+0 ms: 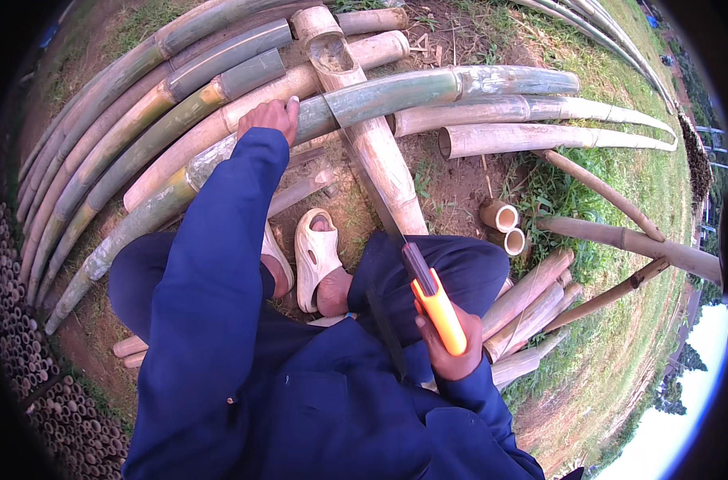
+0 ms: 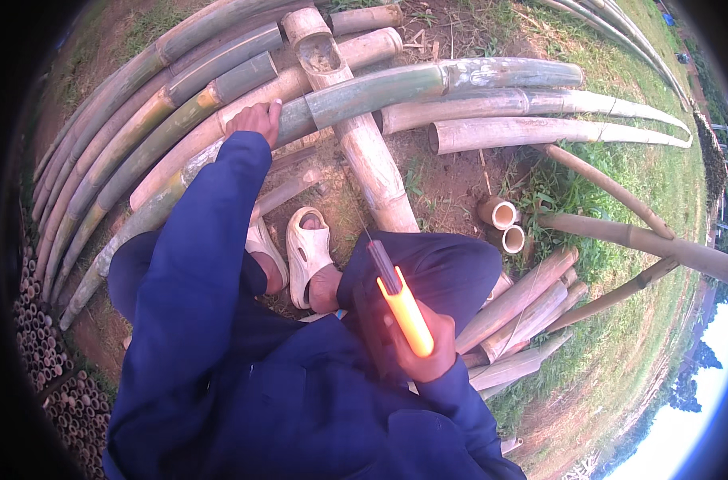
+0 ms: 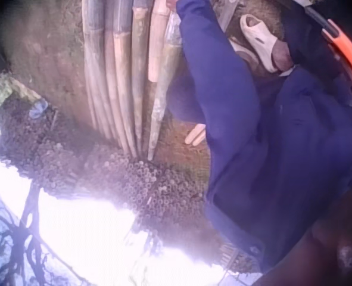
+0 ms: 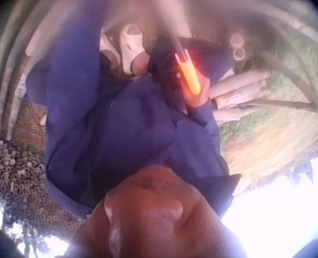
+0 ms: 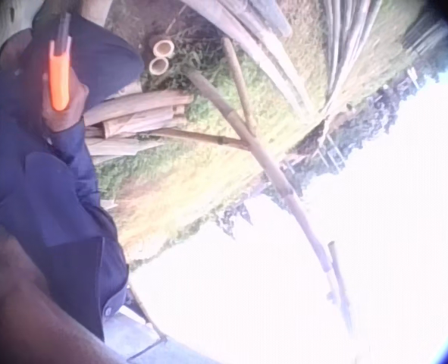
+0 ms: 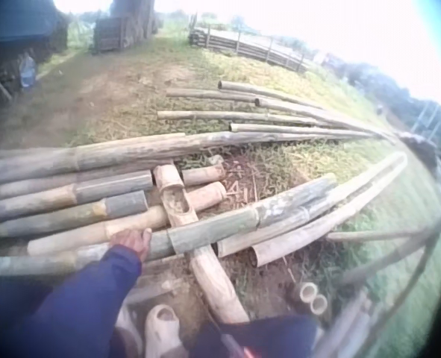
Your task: The person sits on the ground and uses a hand saw to cut a long bamboo pole into shorter sections. They repeatedly position the pole, saw through it, and set the cut pieces aside.
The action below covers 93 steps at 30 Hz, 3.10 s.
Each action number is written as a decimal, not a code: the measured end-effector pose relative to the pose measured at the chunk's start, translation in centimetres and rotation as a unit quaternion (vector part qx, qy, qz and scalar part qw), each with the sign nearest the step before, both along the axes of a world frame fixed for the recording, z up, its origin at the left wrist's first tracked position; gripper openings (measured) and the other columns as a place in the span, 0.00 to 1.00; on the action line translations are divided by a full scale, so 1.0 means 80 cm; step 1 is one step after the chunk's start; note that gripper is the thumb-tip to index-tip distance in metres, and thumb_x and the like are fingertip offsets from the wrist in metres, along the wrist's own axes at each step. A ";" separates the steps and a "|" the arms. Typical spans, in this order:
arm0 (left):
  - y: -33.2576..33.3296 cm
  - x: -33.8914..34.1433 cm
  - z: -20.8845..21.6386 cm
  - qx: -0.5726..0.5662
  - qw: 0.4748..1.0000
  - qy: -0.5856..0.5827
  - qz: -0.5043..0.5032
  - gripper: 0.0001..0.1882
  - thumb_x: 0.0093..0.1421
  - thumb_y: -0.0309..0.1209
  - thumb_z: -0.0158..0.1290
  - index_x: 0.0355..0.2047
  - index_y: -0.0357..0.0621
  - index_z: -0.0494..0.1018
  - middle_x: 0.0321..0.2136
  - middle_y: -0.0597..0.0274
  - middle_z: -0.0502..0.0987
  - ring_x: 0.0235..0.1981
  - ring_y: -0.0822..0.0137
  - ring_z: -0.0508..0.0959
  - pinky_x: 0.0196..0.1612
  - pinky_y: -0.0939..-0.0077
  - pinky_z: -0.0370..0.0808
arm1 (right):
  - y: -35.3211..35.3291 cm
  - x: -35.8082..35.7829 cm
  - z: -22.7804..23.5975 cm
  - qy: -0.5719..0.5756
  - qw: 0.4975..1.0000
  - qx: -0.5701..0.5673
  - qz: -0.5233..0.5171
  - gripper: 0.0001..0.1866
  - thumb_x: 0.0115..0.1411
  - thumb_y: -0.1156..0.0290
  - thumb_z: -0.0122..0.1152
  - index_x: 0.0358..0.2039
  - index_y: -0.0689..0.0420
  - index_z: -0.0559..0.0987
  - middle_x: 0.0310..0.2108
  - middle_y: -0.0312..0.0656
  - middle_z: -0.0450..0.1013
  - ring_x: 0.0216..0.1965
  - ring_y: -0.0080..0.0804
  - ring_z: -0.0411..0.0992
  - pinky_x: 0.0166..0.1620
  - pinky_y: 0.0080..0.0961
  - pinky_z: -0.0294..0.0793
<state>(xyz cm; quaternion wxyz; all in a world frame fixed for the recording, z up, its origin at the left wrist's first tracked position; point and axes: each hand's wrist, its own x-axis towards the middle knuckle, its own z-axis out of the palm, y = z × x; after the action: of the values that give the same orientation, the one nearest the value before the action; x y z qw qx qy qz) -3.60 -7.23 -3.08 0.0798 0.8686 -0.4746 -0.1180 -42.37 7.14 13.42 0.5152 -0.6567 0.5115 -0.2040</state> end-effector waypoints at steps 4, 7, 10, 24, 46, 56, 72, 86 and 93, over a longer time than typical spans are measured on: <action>-0.011 -0.003 0.004 -0.013 1.000 0.003 -0.006 0.32 0.73 0.54 0.38 0.41 0.39 0.83 0.37 0.38 0.84 0.42 0.40 0.84 0.52 0.48 0.78 | -0.059 0.066 -0.068 -0.038 0.998 -0.053 0.002 0.10 0.61 0.77 0.66 0.43 0.64 0.81 0.26 0.52 0.77 0.26 0.44 0.79 0.34 0.31 0.76; -0.007 -0.002 0.004 -0.022 1.000 0.001 -0.022 0.32 0.73 0.54 0.38 0.40 0.39 0.83 0.37 0.39 0.84 0.43 0.40 0.84 0.52 0.48 0.78 | -0.050 0.078 -0.086 -0.044 0.998 -0.041 -0.002 0.11 0.62 0.76 0.68 0.44 0.65 0.80 0.29 0.46 0.78 0.31 0.32 0.76 0.37 0.26 0.75; 0.001 0.009 -0.008 -0.002 1.000 -0.014 -0.010 0.32 0.74 0.54 0.37 0.39 0.40 0.83 0.37 0.40 0.84 0.43 0.41 0.84 0.52 0.48 0.78 | -0.034 0.035 -0.035 -0.021 0.999 -0.020 0.018 0.14 0.61 0.77 0.68 0.47 0.62 0.82 0.29 0.49 0.80 0.29 0.38 0.82 0.36 0.29 0.77; -0.003 -0.002 0.008 -0.037 0.999 -0.022 -0.022 0.29 0.72 0.51 0.40 0.38 0.40 0.83 0.34 0.38 0.84 0.38 0.40 0.84 0.49 0.47 0.78 | -0.045 0.063 -0.059 -0.038 0.999 -0.033 0.005 0.10 0.62 0.76 0.66 0.44 0.63 0.81 0.26 0.52 0.78 0.27 0.40 0.79 0.35 0.30 0.76; -0.004 -0.011 0.002 -0.034 0.998 -0.052 0.001 0.28 0.71 0.49 0.41 0.34 0.39 0.82 0.32 0.40 0.84 0.37 0.41 0.84 0.48 0.48 0.78 | -0.010 0.008 0.004 0.005 1.000 -0.024 -0.002 0.13 0.61 0.78 0.66 0.47 0.65 0.82 0.33 0.50 0.83 0.33 0.38 0.84 0.40 0.27 0.79; 0.020 -0.015 -0.005 -0.073 0.995 -0.065 -0.036 0.27 0.71 0.48 0.42 0.35 0.38 0.81 0.32 0.40 0.84 0.37 0.42 0.84 0.51 0.50 0.76 | -0.009 0.017 -0.021 -0.009 1.000 -0.021 0.015 0.13 0.61 0.79 0.66 0.47 0.62 0.82 0.30 0.49 0.81 0.32 0.41 0.84 0.38 0.28 0.79; 0.022 -0.014 -0.014 -0.099 0.990 -0.087 -0.054 0.26 0.71 0.48 0.43 0.34 0.40 0.82 0.33 0.43 0.84 0.37 0.44 0.84 0.50 0.50 0.77 | 0.005 0.007 -0.013 0.012 1.000 -0.021 0.015 0.15 0.61 0.79 0.65 0.49 0.62 0.82 0.31 0.49 0.82 0.34 0.40 0.84 0.40 0.27 0.79; 0.022 -0.015 -0.010 -0.101 0.991 -0.078 -0.043 0.26 0.71 0.49 0.44 0.33 0.39 0.81 0.34 0.43 0.84 0.37 0.44 0.84 0.49 0.51 0.78 | -0.003 0.011 -0.031 -0.014 0.999 -0.033 0.019 0.13 0.62 0.78 0.66 0.48 0.62 0.82 0.32 0.51 0.81 0.33 0.46 0.83 0.39 0.31 0.79; 0.013 -0.031 -0.005 -0.076 0.993 -0.078 -0.040 0.24 0.71 0.48 0.46 0.35 0.40 0.81 0.33 0.45 0.84 0.38 0.46 0.84 0.48 0.52 0.78 | -0.029 0.051 -0.060 -0.008 0.999 -0.022 -0.022 0.10 0.61 0.79 0.67 0.42 0.67 0.81 0.28 0.43 0.79 0.28 0.26 0.76 0.36 0.25 0.75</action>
<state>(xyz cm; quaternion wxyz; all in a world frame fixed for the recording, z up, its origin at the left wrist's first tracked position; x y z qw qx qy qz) -6.12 -6.16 -3.49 0.1036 0.8467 -0.5216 -0.0165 -38.27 4.82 8.63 0.5001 -0.6548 0.5173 -0.2314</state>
